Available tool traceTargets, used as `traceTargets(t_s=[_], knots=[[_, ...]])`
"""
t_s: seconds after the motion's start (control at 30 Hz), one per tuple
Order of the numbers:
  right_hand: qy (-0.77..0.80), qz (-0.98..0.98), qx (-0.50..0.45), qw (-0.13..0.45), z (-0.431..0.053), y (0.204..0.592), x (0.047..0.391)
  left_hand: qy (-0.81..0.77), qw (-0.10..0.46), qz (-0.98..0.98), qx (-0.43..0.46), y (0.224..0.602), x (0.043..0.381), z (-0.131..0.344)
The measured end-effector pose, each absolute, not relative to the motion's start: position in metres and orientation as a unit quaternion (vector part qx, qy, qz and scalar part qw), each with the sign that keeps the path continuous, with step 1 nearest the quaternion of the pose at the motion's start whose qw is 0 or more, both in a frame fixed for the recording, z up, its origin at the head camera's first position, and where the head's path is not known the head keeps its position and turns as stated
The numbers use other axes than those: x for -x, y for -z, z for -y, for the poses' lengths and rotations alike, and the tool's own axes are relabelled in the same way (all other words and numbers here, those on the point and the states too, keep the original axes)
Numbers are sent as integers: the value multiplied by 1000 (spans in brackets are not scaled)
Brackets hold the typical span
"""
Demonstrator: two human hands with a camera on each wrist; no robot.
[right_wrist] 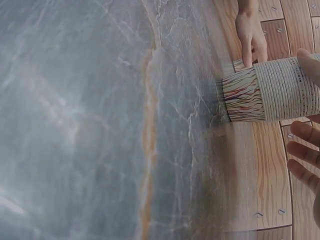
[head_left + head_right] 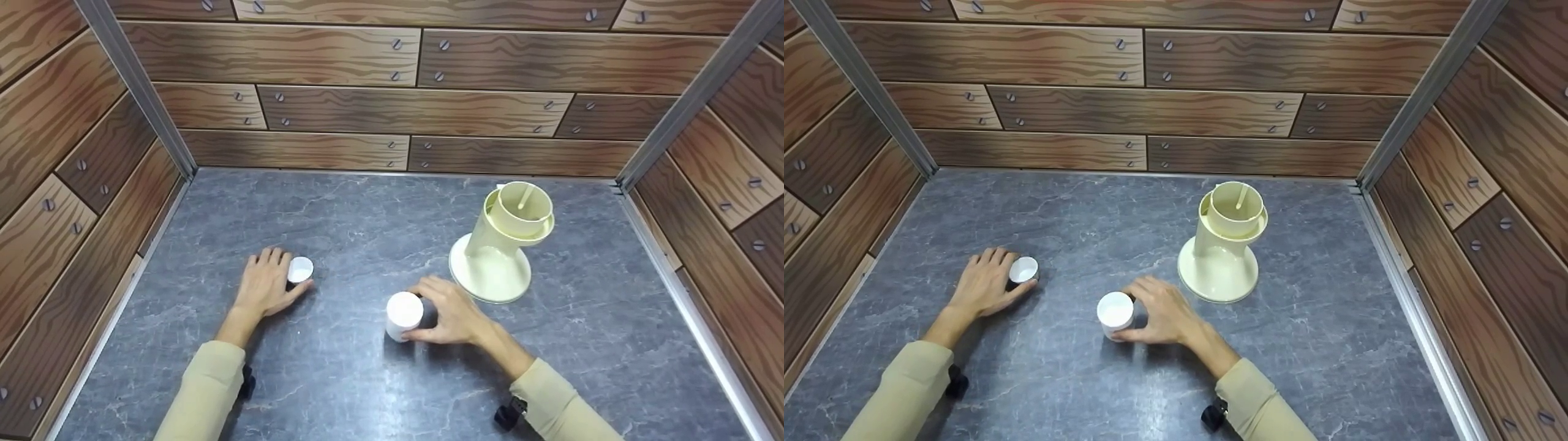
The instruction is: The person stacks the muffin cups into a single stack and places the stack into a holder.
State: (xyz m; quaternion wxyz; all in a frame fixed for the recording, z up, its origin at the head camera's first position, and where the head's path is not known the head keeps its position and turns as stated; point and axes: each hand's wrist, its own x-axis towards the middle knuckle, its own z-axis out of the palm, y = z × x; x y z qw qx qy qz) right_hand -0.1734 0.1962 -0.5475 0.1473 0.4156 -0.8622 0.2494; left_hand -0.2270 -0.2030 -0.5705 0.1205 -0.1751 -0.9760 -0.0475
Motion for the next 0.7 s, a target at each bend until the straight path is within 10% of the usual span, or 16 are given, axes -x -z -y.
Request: traceTargets(t_s=[0.7], knots=[[-245, 861, -417, 157, -196, 547, 174, 57, 127, 972, 189, 566, 224, 198]])
